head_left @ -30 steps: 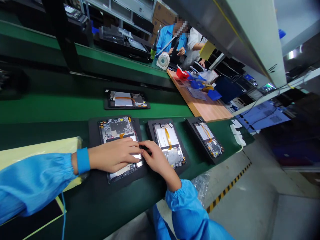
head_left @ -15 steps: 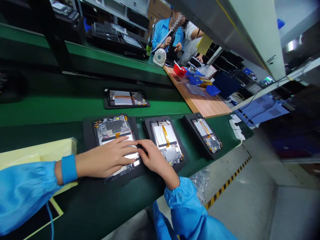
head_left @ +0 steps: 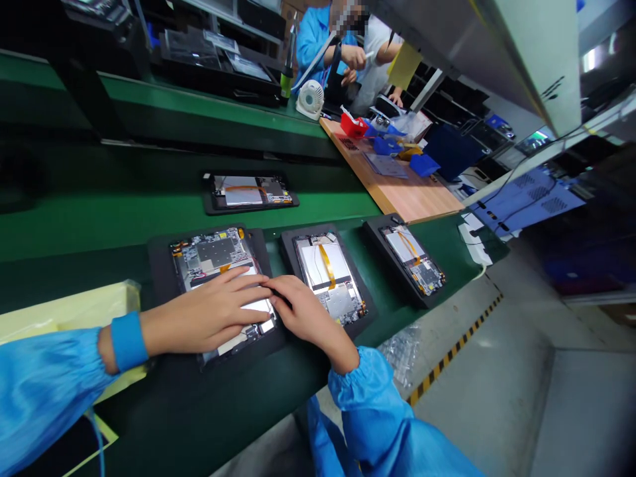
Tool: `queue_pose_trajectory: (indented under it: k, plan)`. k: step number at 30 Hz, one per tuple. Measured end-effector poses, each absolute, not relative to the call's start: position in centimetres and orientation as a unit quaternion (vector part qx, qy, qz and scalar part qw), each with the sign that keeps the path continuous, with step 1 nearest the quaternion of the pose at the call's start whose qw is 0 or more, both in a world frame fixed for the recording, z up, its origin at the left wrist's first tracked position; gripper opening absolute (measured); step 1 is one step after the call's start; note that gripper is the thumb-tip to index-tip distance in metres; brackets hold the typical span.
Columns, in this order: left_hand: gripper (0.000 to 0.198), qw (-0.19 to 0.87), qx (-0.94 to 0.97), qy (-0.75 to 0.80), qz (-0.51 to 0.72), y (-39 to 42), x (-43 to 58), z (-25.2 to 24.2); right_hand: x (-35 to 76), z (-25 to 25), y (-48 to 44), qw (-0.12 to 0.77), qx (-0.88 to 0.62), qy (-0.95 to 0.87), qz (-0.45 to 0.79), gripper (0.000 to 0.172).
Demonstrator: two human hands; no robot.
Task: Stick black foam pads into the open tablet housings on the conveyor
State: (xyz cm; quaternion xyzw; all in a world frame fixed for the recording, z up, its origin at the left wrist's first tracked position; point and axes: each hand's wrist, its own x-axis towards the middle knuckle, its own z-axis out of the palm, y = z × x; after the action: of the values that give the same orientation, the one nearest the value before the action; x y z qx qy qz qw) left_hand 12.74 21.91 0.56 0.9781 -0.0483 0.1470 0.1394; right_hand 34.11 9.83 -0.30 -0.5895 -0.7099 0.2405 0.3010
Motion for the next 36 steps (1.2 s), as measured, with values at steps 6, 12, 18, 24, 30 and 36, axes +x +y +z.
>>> queue_pose_trajectory:
  k: [6, 12, 18, 24, 30, 36]
  plan:
    - [0.044, 0.177, 0.98, -0.007, 0.09, 22.5, 12.8, 0.3, 34.1, -0.1, 10.8, 0.282, -0.612, -0.694, 0.255, 0.028]
    - [0.048, 0.191, 0.975, -0.007, 0.113, 22.7, 12.5, 0.0, 34.4, 0.4, 11.1, 0.287, -0.6, -0.686, 0.295, 0.031]
    - [0.034, 0.099, 0.98, -0.057, 0.164, 22.5, 12.8, 0.0, 34.7, 0.1, 10.7, 0.284, -0.589, -0.703, 0.279, 0.036]
    - [0.038, 0.032, 0.986, -0.089, 0.14, 22.8, 13.7, 0.8, 34.4, 0.0, 11.2, 0.274, -0.6, -0.707, 0.256, 0.027]
    - [0.039, 0.114, 0.978, -0.049, 0.168, 23.4, 13.1, 0.5, 33.8, 0.5, 12.2, 0.257, -0.626, -0.69, 0.258, 0.019]
    - [0.036, 0.065, 0.979, -0.039, 0.187, 23.9, 13.5, 0.5, 33.3, 1.0, 13.4, 0.255, -0.676, -0.628, 0.289, 0.011]
